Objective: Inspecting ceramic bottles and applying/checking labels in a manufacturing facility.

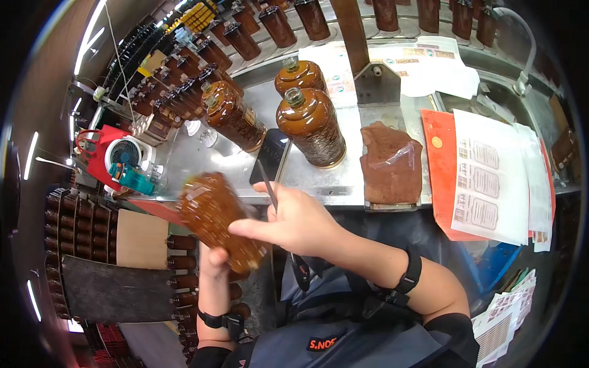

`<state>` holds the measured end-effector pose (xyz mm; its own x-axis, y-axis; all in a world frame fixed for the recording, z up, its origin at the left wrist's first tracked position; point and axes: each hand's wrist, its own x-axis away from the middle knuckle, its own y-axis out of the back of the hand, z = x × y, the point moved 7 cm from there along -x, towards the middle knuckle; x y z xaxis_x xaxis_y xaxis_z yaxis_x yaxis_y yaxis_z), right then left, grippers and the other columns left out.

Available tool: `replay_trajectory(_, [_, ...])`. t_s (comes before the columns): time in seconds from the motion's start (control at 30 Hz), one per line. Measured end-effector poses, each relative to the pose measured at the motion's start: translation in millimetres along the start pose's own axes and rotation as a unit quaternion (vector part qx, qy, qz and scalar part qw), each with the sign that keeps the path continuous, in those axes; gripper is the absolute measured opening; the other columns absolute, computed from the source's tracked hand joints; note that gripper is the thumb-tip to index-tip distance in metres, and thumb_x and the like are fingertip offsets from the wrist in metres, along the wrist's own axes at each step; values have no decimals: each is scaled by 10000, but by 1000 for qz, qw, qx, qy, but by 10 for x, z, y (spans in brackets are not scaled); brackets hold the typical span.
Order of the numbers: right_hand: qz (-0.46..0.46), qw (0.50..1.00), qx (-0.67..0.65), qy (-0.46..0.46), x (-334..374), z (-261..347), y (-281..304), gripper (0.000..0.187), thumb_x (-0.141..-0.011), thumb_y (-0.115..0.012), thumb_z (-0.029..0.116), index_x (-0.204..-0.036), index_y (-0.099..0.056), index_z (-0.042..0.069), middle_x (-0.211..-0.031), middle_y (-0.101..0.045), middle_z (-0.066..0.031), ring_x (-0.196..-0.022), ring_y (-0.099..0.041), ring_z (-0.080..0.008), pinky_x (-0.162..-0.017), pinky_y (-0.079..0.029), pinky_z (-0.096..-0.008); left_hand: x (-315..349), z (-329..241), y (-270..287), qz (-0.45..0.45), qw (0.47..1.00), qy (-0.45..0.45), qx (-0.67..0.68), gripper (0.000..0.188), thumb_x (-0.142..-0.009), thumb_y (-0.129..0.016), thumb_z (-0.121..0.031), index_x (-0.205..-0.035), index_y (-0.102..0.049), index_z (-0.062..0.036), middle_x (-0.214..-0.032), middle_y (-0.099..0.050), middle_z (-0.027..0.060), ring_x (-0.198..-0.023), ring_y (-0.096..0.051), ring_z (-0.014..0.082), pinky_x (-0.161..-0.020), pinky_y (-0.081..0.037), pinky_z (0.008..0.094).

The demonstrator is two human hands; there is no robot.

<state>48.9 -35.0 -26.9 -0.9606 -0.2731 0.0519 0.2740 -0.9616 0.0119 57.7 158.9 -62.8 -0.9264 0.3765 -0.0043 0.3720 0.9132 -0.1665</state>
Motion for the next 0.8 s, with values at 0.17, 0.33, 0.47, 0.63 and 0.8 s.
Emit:
replay_trajectory(0.17, [63, 991, 15, -121, 201, -420, 142, 319, -899, -610, 258, -1083, -510, 17, -641, -525, 2, -580, -482, -80, -546, -396, -254, -604, -460, 1138, -263, 919, -180, -232, 784, -707, -775, -43, -1355, -337, 14, -1245, -503, 130, -1129, -518, 235, -992, -411, 373])
replay_trajectory(0.33, [155, 941, -131, -270, 597, -1098, 61, 206, -906, -587, 247, -947, -542, 50, -720, -549, -2, -665, -499, -78, -585, -390, -233, -1124, -412, 2126, -367, 845, -209, -329, 890, -682, -830, -82, -1365, -268, 18, -1323, -428, 141, -1183, -468, 229, -1018, -366, 343])
replay_trajectory(0.47, [163, 937, -195, -238, 631, -1147, 16, 223, -933, -572, 246, -989, -562, 31, -762, -579, -9, -789, -539, -78, -726, -426, -227, -1304, -193, 2392, -387, 850, -188, -303, 886, -682, -841, -103, -1356, -279, 20, -1308, -438, 137, -1168, -479, 217, -1008, -378, 337])
replay_trajectory(0.63, [180, 956, -175, -152, 628, -939, 129, 332, -982, -501, 227, -1161, -606, -33, -986, -694, -37, -944, -574, -75, -874, -420, -231, -1122, -468, 2015, -474, 735, -183, -449, 849, -735, -815, -173, -1377, -288, 0, -1277, -454, 145, -1162, -473, 230, -1021, -370, 367])
replay_trajectory(0.8, [168, 951, -203, -161, 580, -670, 340, 353, -995, -467, 232, -1176, -603, -40, -956, -710, -68, -968, -577, -82, -894, -416, -239, -1460, -374, 682, -276, 804, -253, -461, 950, -708, -832, -304, -1410, -278, 13, -1334, -389, 216, -1209, -438, 316, -1040, -345, 425])
